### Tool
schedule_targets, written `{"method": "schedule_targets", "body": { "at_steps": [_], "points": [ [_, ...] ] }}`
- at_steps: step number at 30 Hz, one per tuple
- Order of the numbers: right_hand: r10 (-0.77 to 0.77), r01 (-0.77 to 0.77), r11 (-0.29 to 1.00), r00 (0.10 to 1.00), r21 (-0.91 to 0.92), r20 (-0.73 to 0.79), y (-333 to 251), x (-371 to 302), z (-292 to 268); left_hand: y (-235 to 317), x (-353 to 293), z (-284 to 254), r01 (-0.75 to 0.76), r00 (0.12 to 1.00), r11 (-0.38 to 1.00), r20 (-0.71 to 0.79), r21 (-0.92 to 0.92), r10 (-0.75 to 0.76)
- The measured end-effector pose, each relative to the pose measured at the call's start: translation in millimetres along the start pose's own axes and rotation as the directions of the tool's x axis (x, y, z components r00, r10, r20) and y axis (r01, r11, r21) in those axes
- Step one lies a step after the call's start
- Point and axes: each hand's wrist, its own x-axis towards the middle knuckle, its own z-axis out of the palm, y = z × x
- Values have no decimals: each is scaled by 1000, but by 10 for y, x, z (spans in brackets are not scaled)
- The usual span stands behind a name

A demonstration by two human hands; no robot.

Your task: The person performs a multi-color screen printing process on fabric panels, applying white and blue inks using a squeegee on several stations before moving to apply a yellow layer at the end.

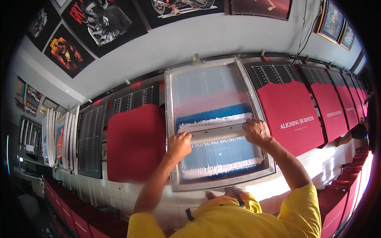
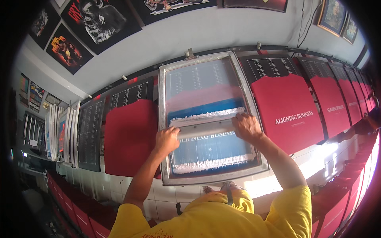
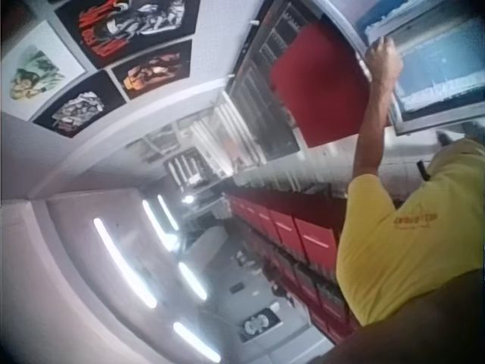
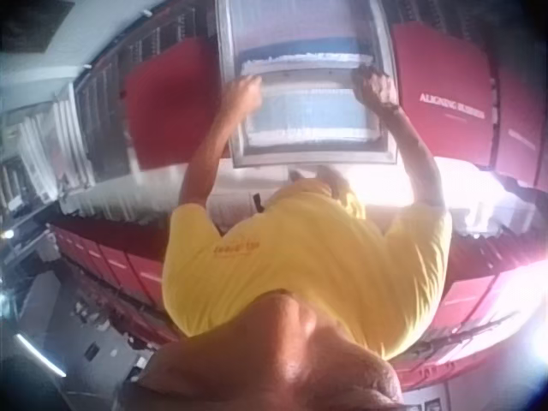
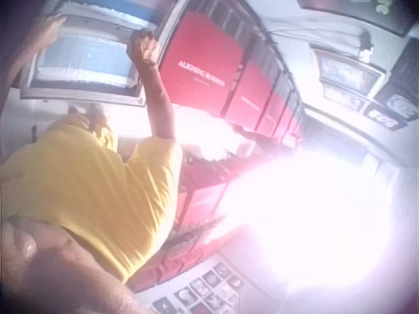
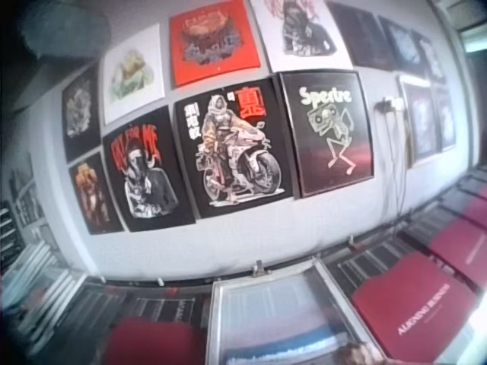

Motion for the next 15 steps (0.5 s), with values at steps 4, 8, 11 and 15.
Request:
{"method": "schedule_targets", "body": {
  "at_steps": [4,8,11,15],
  "points": [
    [-2,-2,998,999,65,52,51,81,-74,44,43,-158,-5,999,999,-42,-42,3],
    [-6,6,997,1000,75,-3,-312,-222,-543,384,-407,-426,-25,992,1000,-127,-7,24],
    [3,-1,998,1000,65,-25,-613,-653,-683,686,-900,-457,-4,995,1000,-100,-10,3],
    [44,-44,998,999,34,-3,-963,-1185,-690,915,-1422,-261,-12,992,1000,-127,-14,10]
  ]
}}
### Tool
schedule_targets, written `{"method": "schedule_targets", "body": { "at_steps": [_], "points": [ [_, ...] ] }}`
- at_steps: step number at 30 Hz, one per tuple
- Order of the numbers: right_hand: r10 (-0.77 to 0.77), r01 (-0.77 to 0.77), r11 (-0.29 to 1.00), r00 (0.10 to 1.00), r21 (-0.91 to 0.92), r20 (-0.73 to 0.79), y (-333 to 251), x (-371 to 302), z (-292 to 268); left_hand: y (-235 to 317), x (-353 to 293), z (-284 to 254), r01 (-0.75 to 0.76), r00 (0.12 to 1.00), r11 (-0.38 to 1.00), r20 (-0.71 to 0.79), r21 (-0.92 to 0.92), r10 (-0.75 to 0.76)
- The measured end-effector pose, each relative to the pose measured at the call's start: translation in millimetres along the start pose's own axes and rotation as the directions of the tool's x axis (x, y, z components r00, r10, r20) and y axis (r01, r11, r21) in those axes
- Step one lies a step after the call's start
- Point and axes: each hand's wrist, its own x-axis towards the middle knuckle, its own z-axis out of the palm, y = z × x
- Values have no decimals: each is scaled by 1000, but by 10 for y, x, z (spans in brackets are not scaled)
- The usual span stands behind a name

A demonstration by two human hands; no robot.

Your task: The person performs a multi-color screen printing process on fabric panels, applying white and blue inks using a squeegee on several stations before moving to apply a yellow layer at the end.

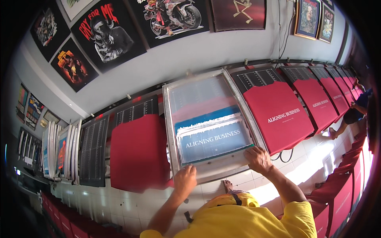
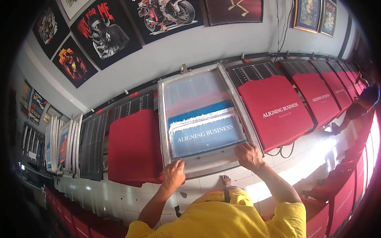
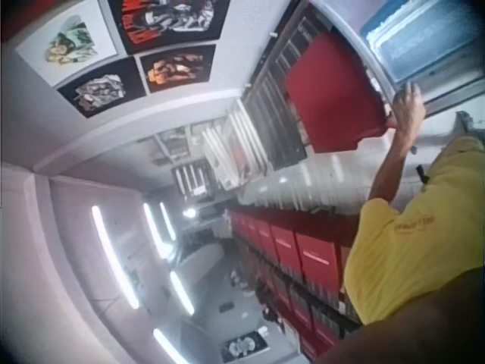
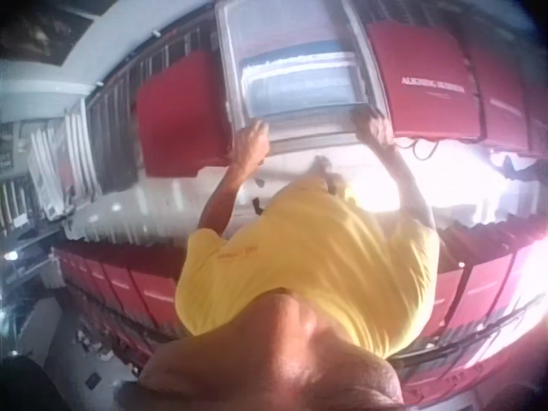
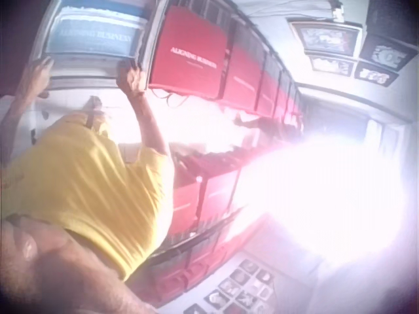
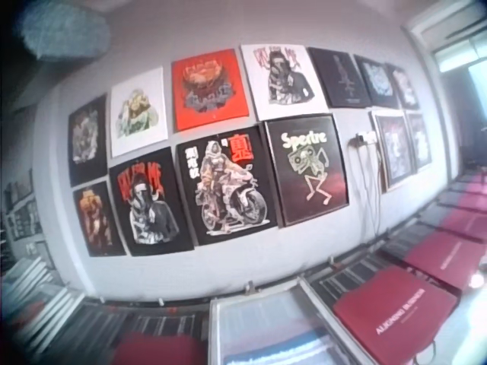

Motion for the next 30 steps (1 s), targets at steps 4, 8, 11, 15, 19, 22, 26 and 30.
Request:
{"method": "schedule_targets", "body": {
  "at_steps": [4,8,11,15,19,22,26,30],
  "points": [
    [59,-52,997,990,-62,129,-118,-368,109,162,-279,130,39,992,999,122,-13,-37],
    [96,-83,995,953,-54,289,-239,-448,69,255,-446,105,33,981,999,191,-6,-31],
    [103,-99,995,943,-28,317,-291,-491,36,321,-526,135,21,990,1000,138,20,-24],
    [151,-180,979,957,99,249,-242,-554,-14,336,-440,-100,31,983,982,183,-187,4],
    [391,-392,903,920,177,40,42,-466,-7,-137,-568,99,176,981,908,-11,-379,-195],
    [625,-614,779,775,122,-94,342,-420,100,-472,-649,297,383,906,888,-87,-255,-415],
    [831,-783,532,556,322,-19,666,-421,404,-682,-704,518,480,853,796,-17,-368,-522],
    [867,-778,462,497,427,-34,795,-397,565,-742,-637,522,552,804,740,10,-384,-594]
  ]
}}
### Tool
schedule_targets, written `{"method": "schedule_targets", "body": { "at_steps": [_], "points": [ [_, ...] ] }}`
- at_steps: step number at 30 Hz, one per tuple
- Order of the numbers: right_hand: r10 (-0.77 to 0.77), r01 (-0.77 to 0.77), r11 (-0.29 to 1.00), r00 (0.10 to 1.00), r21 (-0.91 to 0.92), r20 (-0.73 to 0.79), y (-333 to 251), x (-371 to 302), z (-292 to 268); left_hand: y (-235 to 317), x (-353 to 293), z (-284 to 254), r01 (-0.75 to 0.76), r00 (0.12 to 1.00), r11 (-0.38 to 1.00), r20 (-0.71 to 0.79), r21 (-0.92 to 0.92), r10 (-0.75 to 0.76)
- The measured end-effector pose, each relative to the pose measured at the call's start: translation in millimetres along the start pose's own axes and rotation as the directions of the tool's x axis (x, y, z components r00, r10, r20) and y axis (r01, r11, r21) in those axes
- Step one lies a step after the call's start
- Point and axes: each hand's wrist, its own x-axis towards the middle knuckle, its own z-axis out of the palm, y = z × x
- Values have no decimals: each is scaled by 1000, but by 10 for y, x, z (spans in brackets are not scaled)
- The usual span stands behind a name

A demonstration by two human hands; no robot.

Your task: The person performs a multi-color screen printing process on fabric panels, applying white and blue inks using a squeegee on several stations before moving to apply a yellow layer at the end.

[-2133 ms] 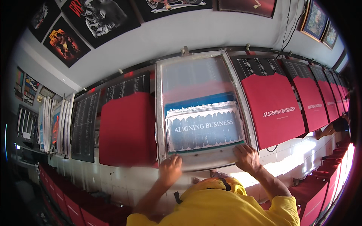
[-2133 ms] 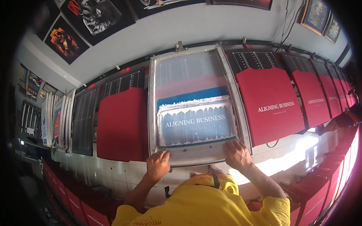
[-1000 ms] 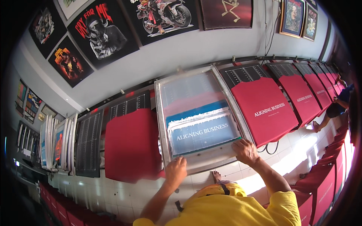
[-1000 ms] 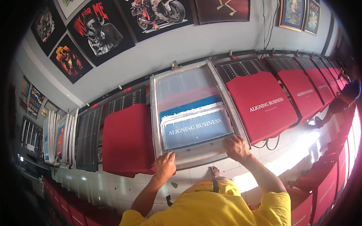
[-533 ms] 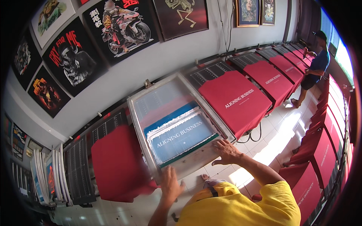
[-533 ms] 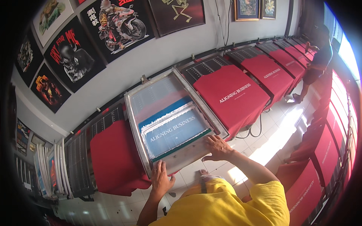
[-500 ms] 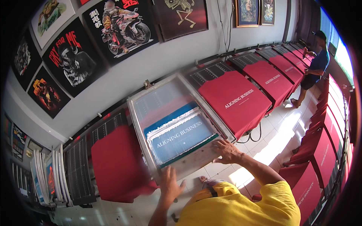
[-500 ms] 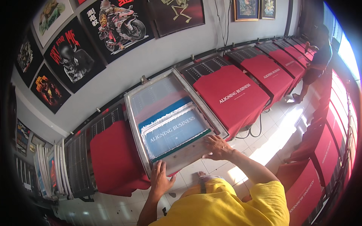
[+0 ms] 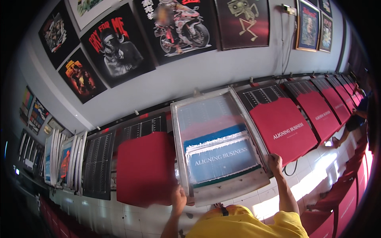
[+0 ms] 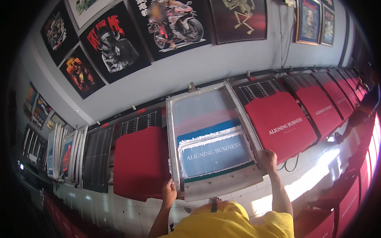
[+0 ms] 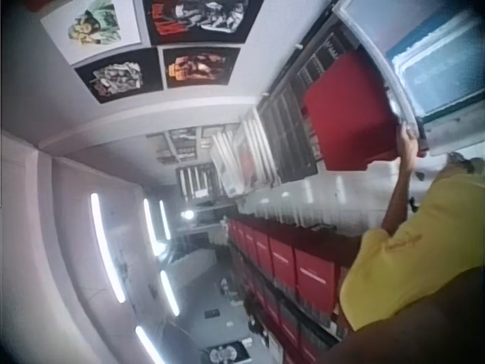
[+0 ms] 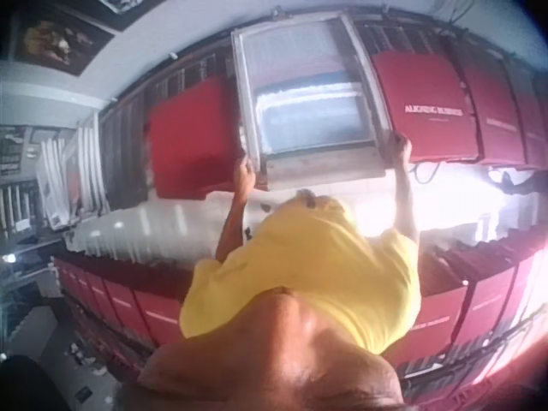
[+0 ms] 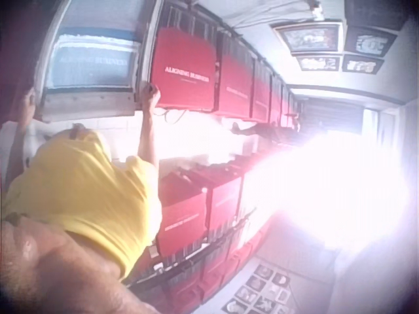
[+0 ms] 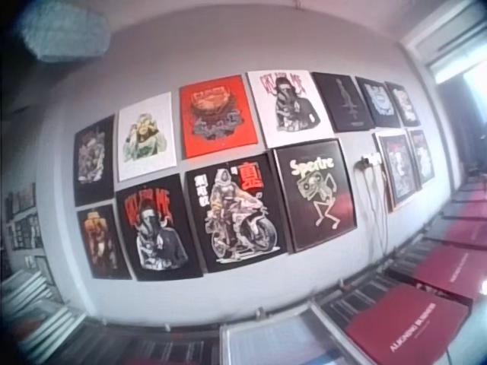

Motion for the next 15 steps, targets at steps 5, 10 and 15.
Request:
{"method": "schedule_targets", "body": {
  "at_steps": [5,10,15],
  "points": [
    [-84,82,996,995,-32,-57,189,87,106,-50,88,104,78,997,996,-10,-50,-79],
    [-10,10,1000,1000,-11,-4,79,168,185,-240,85,185,67,996,994,-52,-87,-72],
    [42,-43,998,999,-47,-12,238,226,223,-123,287,-19,338,895,940,322,-40,-308]
  ]
}}
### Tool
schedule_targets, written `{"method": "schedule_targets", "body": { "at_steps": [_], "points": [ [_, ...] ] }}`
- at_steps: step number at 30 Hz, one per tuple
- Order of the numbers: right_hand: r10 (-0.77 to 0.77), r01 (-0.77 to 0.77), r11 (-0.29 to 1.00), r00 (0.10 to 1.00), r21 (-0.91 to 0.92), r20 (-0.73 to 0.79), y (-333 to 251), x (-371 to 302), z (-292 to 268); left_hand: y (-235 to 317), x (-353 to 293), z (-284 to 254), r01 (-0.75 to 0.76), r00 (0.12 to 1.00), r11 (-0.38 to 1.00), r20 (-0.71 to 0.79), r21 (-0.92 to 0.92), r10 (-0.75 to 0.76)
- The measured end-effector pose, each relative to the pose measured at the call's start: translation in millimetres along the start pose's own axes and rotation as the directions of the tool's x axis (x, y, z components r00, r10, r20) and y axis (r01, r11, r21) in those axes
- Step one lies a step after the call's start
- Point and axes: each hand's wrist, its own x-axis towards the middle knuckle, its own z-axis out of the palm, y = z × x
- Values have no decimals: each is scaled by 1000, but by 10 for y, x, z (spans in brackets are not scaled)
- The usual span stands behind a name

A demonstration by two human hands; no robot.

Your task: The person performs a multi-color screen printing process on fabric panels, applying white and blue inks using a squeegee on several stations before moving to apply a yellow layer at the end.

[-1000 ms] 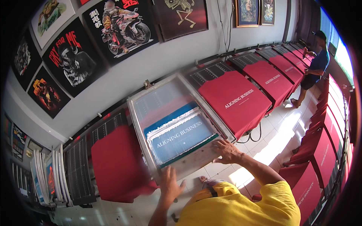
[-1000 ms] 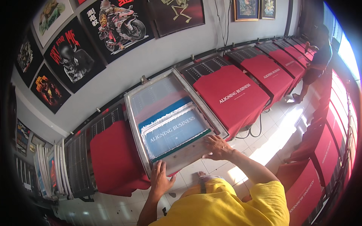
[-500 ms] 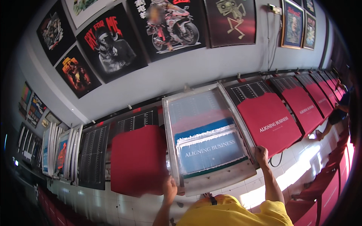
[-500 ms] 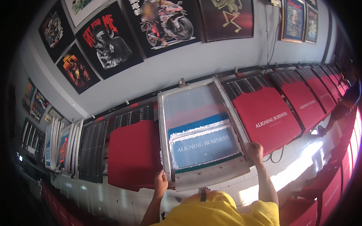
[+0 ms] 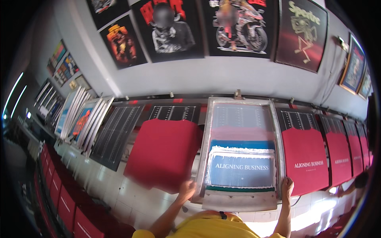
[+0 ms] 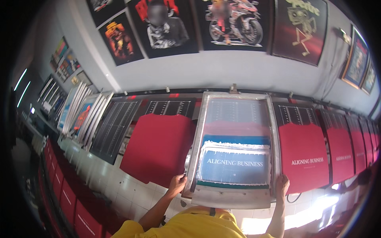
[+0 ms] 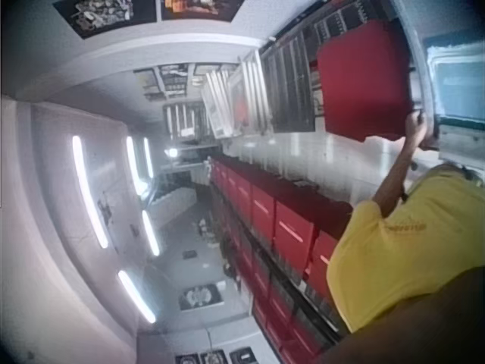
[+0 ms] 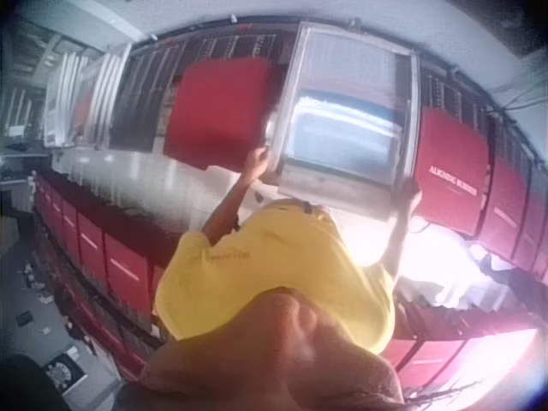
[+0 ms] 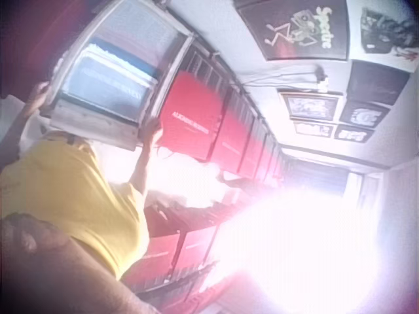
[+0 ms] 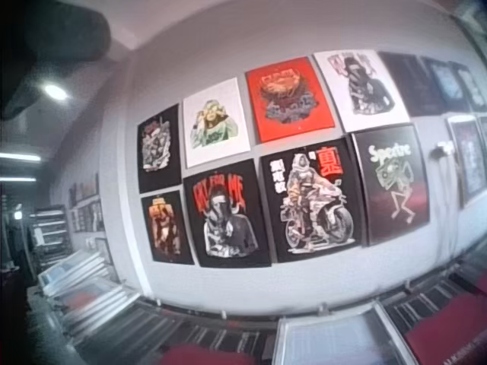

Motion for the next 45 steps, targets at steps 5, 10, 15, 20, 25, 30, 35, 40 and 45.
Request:
{"method": "schedule_targets", "body": {
  "at_steps": [5,10,15,20,25,30,35,40,45],
  "points": [
    [-25,26,999,999,19,-41,117,16,136,-4,-119,116,-176,944,981,-297,-82,145],
    [-18,20,999,999,48,-50,513,99,91,-31,-165,15,-265,918,952,-343,-156,199],
    [-75,70,990,996,122,39,-173,-351,87,-409,-294,-468,-241,917,931,-377,-273,127],
    [8,-25,969,997,245,72,-1175,-1337,652,-1431,-162,-1241,-226,908,942,-404,-249,111],
    [-22,11,965,999,260,39,-1489,-2091,1489,-2211,-197,-2106,-133,871,978,-490,-163,36],
    [-68,12,966,976,259,206,-2515,-2659,1788,-2729,-191,-2786,-163,852,977,-518,-137,69],
    [-101,75,984,982,163,158,-2863,-2761,2026,-2978,8,-3047,-205,818,970,-567,-134,94],
    [-97,83,986,992,148,87,-2886,-2723,2212,-2885,169,-3209,-197,861,969,-500,-150,97],
    [-108,104,992,993,73,51,-2697,-2588,2361,-2912,316,-3192,-212,857,961,-505,-176,97]
  ]
}}
